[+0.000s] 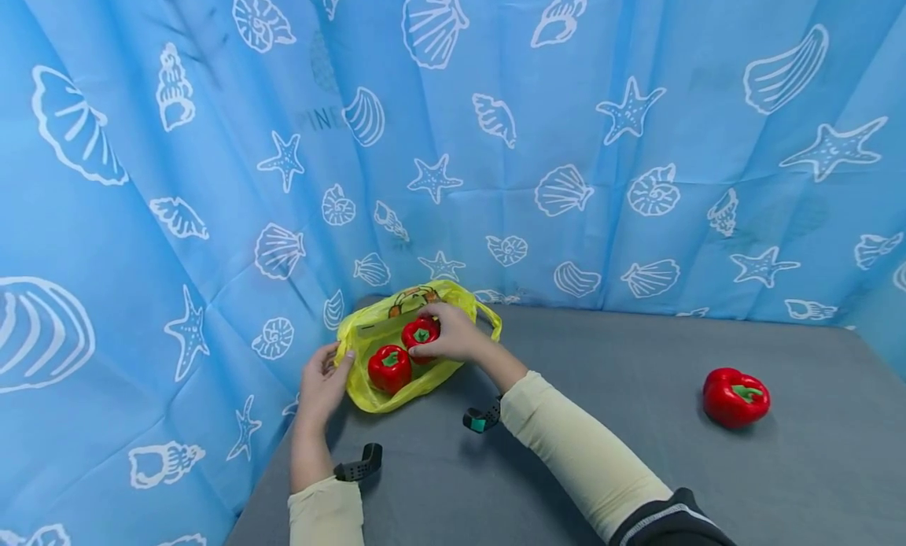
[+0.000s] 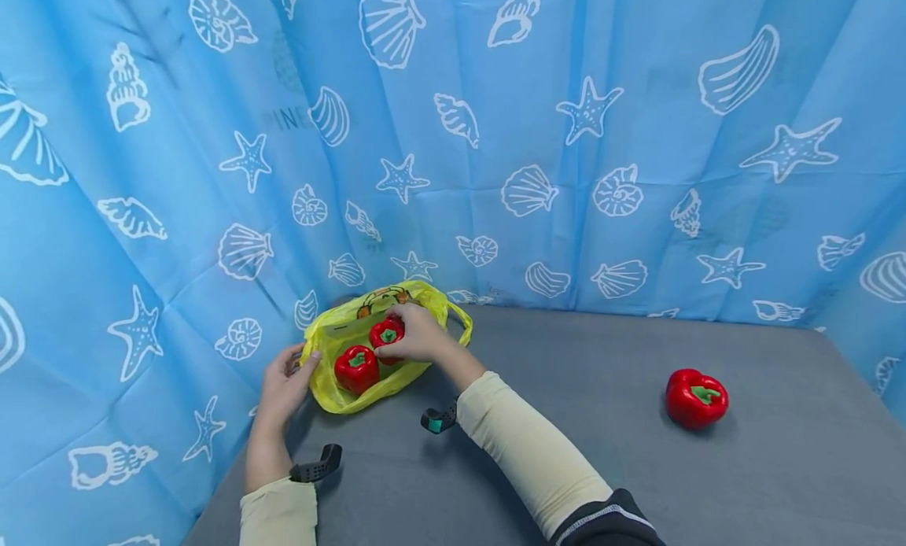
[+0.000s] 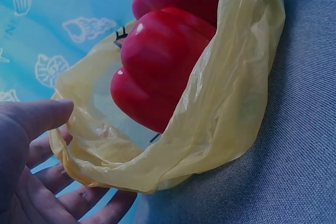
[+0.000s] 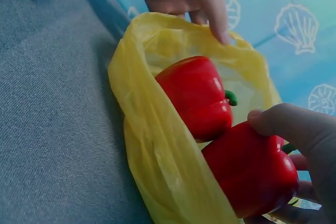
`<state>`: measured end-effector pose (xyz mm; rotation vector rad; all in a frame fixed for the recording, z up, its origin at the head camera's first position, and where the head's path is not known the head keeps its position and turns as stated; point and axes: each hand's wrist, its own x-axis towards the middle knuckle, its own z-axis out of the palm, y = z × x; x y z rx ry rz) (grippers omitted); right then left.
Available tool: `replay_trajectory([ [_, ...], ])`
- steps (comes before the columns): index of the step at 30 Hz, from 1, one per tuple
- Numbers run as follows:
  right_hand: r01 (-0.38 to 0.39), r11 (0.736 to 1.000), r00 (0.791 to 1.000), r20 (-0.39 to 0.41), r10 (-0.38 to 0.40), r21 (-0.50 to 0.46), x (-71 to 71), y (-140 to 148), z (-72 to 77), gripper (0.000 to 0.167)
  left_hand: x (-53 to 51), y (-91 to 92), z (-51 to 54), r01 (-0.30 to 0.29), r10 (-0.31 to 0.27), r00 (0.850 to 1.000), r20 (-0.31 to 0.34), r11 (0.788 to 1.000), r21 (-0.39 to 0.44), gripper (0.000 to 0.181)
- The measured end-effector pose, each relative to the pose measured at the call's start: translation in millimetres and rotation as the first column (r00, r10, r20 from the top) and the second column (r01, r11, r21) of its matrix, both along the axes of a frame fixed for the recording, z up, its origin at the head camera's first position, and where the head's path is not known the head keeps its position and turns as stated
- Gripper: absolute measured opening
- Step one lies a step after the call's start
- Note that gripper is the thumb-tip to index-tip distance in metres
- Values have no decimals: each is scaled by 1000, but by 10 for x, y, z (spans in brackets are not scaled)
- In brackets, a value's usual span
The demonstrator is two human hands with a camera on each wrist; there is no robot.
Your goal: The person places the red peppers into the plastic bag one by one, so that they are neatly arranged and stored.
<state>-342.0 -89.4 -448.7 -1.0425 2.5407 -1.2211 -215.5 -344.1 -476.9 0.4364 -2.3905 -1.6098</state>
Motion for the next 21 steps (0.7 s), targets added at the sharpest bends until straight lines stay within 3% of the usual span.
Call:
replay_trajectory([
  [14,-55,995,998,-20,57,80,-6,-8,-103,69,10,20,17,-2,2,1000,-7,1000,-16,58],
  [21,-74,991,997,-23,77,107,17,24,-82,71,6,27,22,-2,3,1000,10,1000,-15,56],
])
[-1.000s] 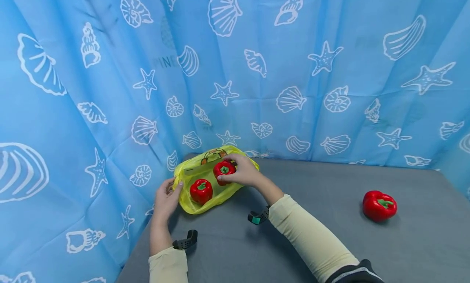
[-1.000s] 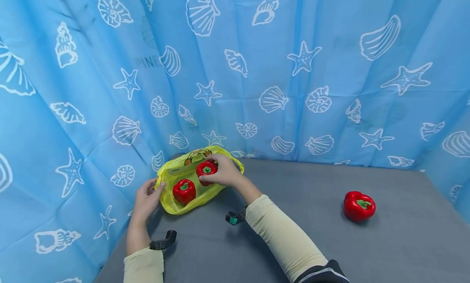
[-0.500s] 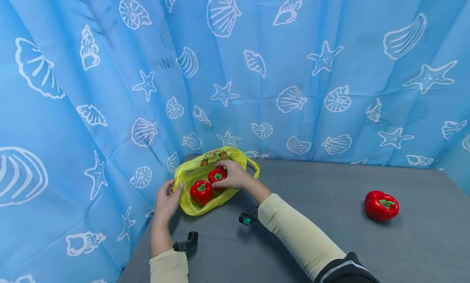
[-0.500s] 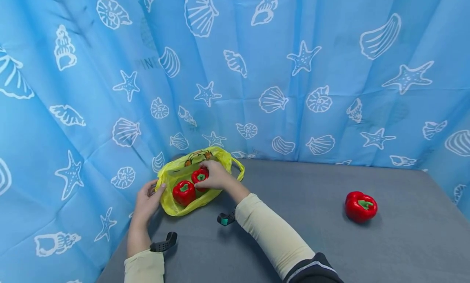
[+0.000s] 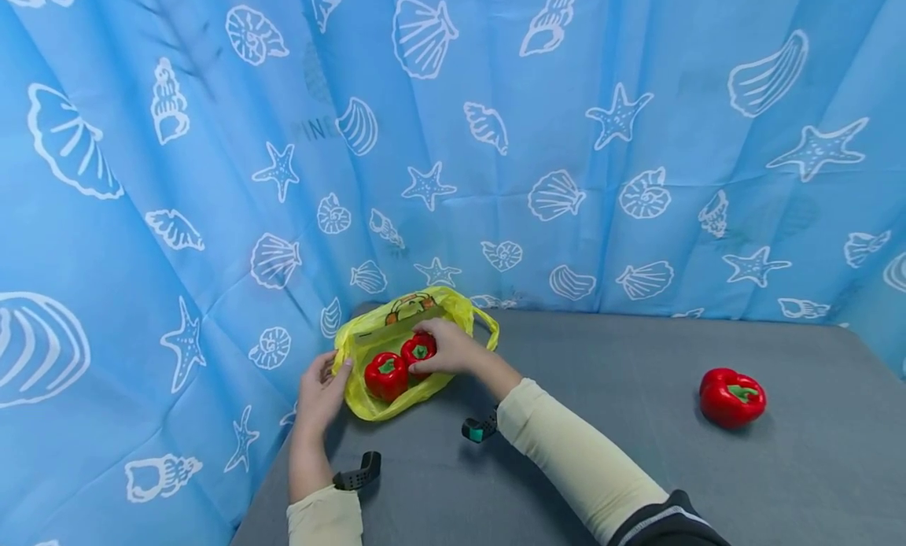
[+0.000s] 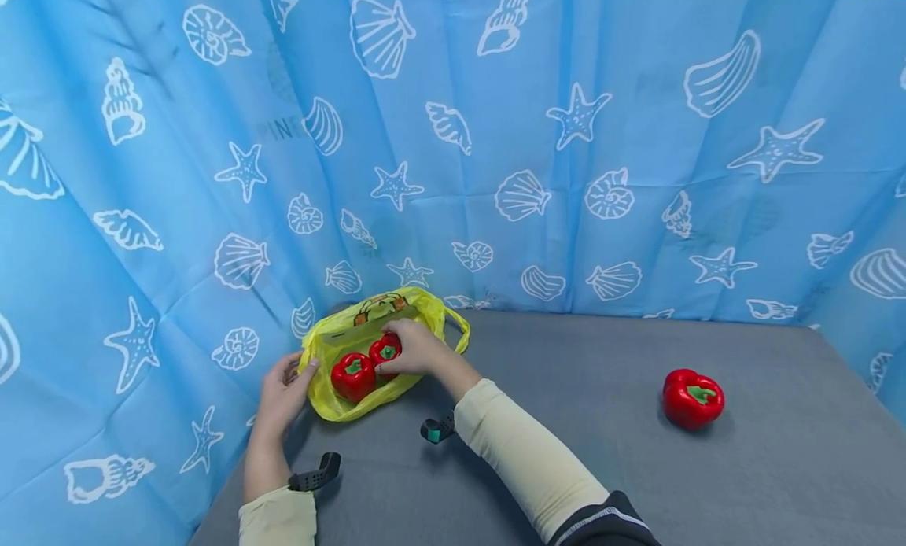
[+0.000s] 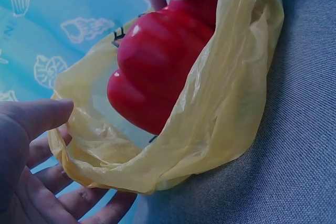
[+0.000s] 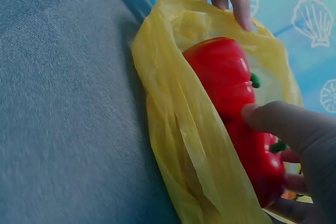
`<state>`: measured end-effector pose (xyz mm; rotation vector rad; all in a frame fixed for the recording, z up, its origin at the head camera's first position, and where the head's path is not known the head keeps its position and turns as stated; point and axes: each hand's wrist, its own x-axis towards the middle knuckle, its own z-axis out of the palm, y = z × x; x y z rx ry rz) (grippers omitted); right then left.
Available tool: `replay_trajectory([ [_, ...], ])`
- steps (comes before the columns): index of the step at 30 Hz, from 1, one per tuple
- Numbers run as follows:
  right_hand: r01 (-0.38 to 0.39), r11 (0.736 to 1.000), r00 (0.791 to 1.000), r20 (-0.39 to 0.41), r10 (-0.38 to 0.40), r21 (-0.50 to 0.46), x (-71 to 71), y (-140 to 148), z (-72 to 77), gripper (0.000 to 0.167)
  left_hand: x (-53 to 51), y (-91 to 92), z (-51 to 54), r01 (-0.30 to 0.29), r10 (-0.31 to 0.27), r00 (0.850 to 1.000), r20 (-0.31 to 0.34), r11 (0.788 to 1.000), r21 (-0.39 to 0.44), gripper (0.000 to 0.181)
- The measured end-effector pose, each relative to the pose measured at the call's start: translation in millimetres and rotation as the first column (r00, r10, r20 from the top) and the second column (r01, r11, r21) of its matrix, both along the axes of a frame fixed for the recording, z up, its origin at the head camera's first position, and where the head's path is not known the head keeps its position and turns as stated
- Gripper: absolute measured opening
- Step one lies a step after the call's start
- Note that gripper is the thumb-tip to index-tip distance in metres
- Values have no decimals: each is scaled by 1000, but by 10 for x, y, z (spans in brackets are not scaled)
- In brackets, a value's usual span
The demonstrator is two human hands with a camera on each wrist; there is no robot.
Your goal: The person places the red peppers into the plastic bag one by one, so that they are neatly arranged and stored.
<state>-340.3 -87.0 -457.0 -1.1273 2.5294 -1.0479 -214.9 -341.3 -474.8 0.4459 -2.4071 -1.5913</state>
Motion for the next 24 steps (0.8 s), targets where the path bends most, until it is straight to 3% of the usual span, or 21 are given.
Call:
replay_trajectory([
  [7,31,1000,999,-34,-31,0,65,290,165,66,-3,-2,-7,7,-7,1000,1,1000,6,57],
  [13,107,994,987,-116,-109,-20,205,908,306,62,-1,-7,-16,13,-13,1000,-7,1000,-5,58],
  [19,231,973,955,-188,-230,-16,447,1762,377,60,-3,-11,-4,25,-25,1000,-1,1000,-8,59],
  [24,360,933,909,-226,-350,6,686,2495,365,60,-25,-5,-18,30,-30,1000,8,1000,-7,61],
])
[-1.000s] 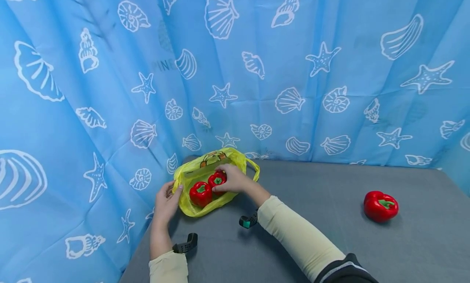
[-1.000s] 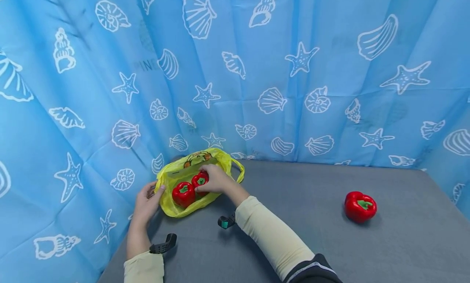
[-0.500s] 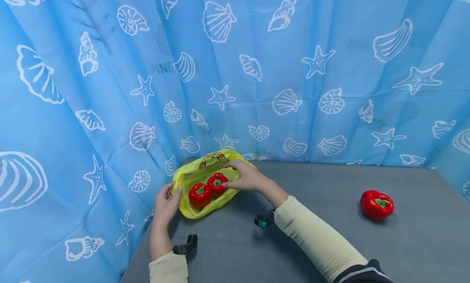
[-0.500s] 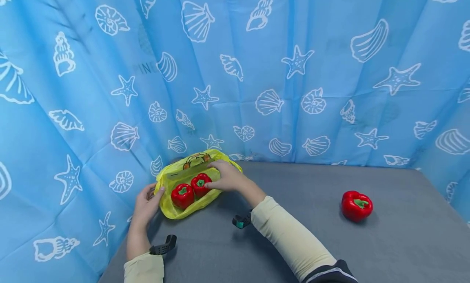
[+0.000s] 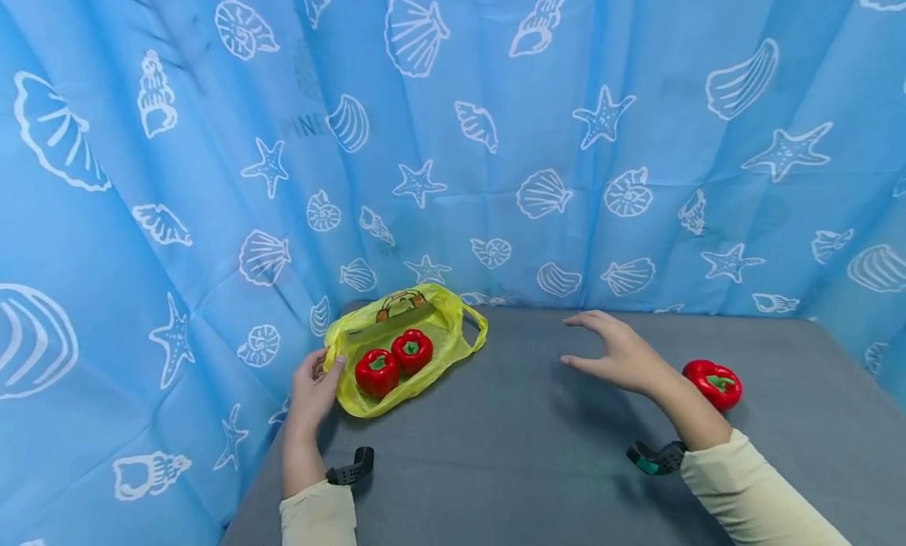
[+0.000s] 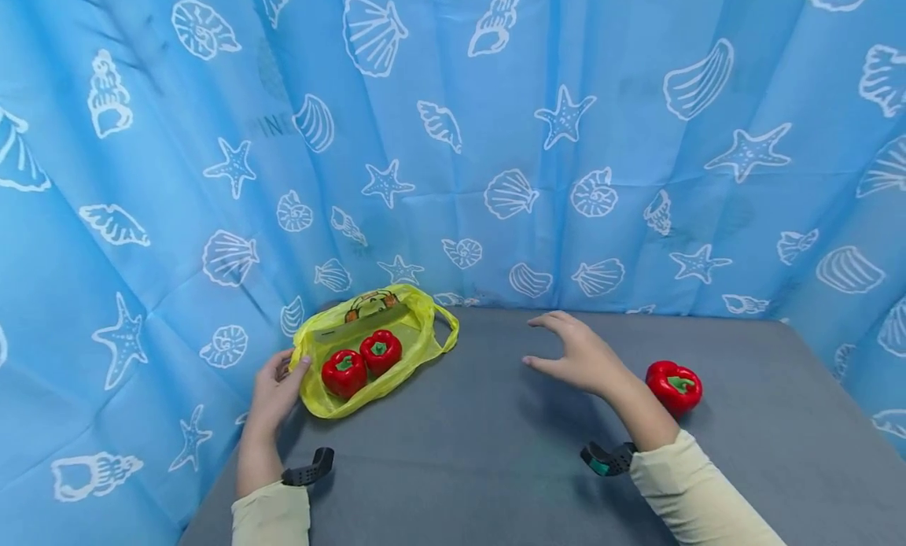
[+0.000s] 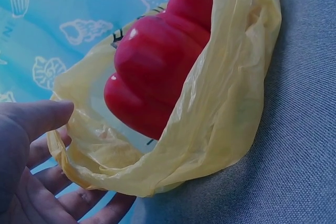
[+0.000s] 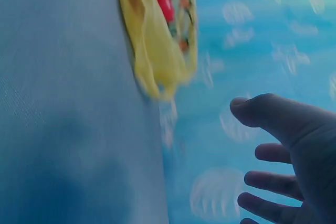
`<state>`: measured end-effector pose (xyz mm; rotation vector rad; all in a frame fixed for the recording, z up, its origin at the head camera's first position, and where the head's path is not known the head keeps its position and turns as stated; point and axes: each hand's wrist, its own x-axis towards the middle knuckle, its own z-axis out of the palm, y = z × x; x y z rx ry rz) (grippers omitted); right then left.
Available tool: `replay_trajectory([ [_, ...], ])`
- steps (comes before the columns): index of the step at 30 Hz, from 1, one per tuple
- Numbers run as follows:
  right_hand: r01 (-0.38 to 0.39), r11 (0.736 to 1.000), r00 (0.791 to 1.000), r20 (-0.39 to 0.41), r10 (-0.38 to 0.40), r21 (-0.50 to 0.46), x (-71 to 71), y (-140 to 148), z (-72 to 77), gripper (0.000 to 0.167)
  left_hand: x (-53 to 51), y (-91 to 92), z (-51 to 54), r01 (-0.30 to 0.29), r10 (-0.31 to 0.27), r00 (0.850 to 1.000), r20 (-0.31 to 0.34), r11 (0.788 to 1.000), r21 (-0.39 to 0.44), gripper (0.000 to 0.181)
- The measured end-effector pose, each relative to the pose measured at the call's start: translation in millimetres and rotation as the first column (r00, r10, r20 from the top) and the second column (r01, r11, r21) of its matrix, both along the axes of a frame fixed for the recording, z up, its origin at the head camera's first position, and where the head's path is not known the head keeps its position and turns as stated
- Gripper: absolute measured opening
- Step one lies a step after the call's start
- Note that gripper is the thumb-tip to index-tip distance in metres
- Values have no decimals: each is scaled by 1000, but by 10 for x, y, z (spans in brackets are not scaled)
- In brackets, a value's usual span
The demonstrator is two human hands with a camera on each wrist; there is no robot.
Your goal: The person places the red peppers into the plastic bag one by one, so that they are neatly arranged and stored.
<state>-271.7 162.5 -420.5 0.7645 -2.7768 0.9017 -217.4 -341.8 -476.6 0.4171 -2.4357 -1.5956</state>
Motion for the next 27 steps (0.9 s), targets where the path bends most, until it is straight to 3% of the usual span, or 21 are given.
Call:
replay_trajectory([
  [7,184,983,982,-42,-183,24,211,816,-78,65,13,-17,39,-7,7,1000,8,1000,10,62],
  [14,338,940,940,42,-340,47,333,1367,-244,78,20,-9,30,-12,12,1000,13,1000,22,59],
  [19,385,922,918,82,-388,49,373,1567,-314,85,18,9,24,-16,16,1000,7,1000,13,60],
  [27,378,922,905,174,-387,83,426,1728,-393,91,26,1,26,-9,9,1000,6,1000,3,60],
])
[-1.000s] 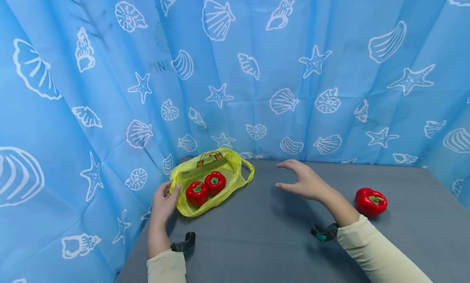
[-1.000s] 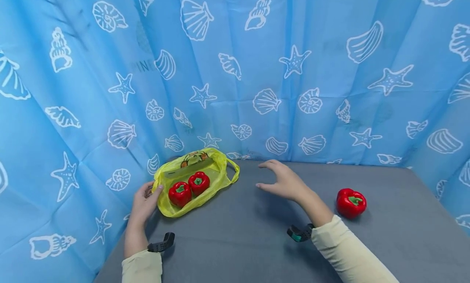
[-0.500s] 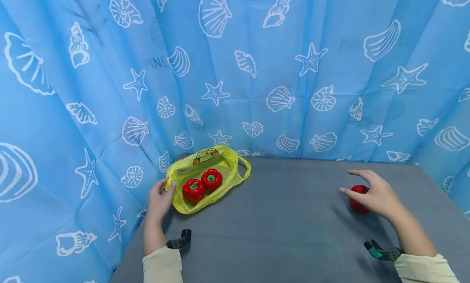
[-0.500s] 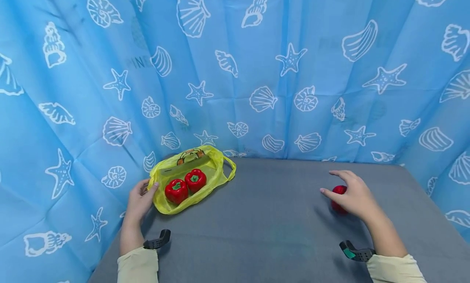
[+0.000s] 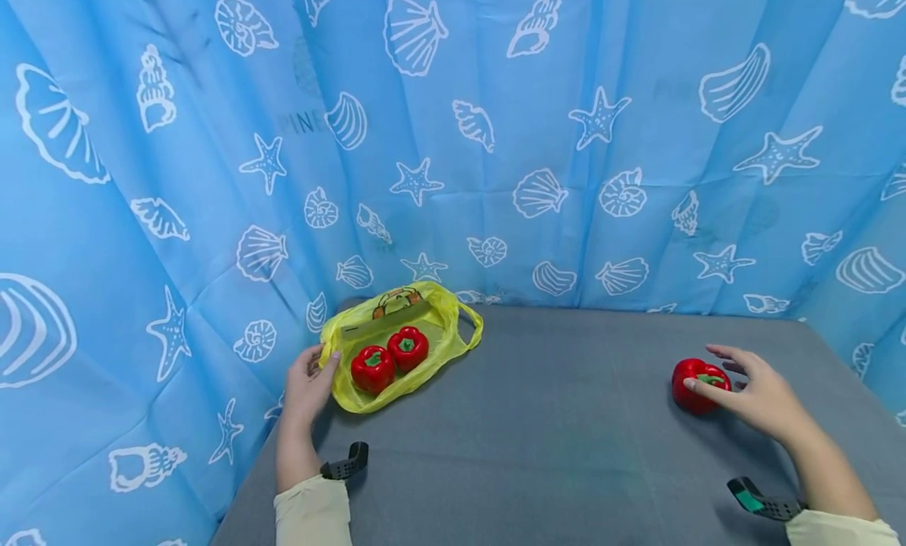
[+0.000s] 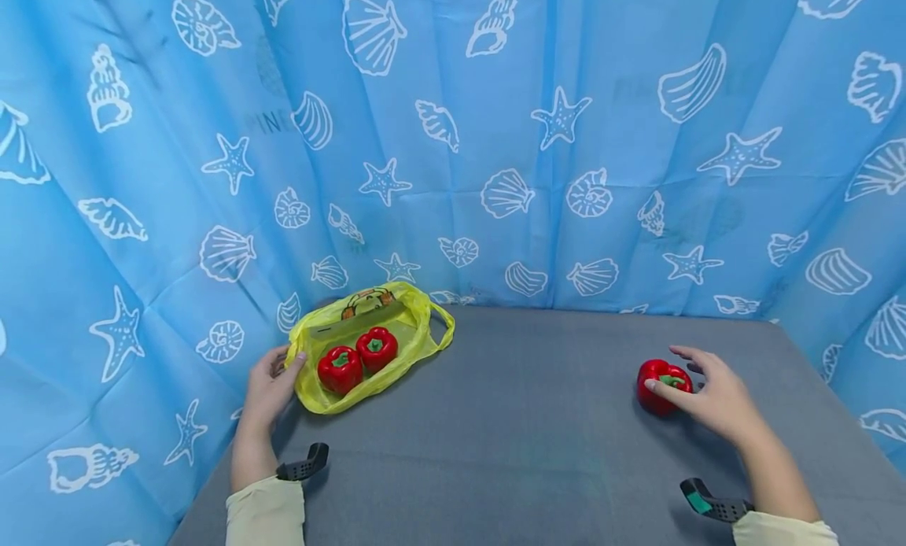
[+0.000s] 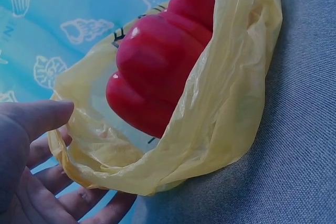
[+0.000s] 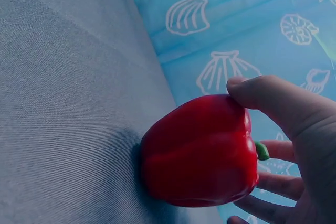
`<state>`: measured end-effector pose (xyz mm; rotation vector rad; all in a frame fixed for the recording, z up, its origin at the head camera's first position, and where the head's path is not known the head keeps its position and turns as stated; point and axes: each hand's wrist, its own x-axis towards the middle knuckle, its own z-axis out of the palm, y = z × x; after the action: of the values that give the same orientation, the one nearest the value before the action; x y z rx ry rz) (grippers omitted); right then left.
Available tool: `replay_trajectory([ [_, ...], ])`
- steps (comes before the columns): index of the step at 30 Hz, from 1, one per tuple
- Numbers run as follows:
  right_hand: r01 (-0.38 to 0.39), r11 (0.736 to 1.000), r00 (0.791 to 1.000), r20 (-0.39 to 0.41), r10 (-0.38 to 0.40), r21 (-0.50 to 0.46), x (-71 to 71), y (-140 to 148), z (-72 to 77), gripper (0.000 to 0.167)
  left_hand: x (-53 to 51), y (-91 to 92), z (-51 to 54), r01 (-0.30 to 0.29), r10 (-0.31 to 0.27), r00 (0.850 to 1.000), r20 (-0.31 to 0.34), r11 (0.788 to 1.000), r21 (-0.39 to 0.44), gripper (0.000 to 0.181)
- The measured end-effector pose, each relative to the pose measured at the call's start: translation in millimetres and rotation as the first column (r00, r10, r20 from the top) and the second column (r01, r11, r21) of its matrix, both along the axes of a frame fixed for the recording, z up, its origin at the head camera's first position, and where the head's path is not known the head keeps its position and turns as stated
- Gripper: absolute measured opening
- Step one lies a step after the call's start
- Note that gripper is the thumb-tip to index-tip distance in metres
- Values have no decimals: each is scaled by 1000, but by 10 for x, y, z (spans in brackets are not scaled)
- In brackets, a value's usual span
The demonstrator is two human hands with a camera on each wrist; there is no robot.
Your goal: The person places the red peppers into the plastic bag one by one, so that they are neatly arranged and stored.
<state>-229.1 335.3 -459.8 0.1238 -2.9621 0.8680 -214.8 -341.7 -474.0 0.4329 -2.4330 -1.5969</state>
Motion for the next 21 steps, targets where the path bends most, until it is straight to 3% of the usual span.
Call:
replay_trajectory([
  [9,-5,1000,996,88,7,-30,-6,23,-31,96,-5,-2,3,4,-3,1000,5,1000,-12,58],
  [21,-1,1000,996,84,2,-16,-27,-12,-40,91,-16,18,-3,-9,9,1000,2,1000,-12,57],
])
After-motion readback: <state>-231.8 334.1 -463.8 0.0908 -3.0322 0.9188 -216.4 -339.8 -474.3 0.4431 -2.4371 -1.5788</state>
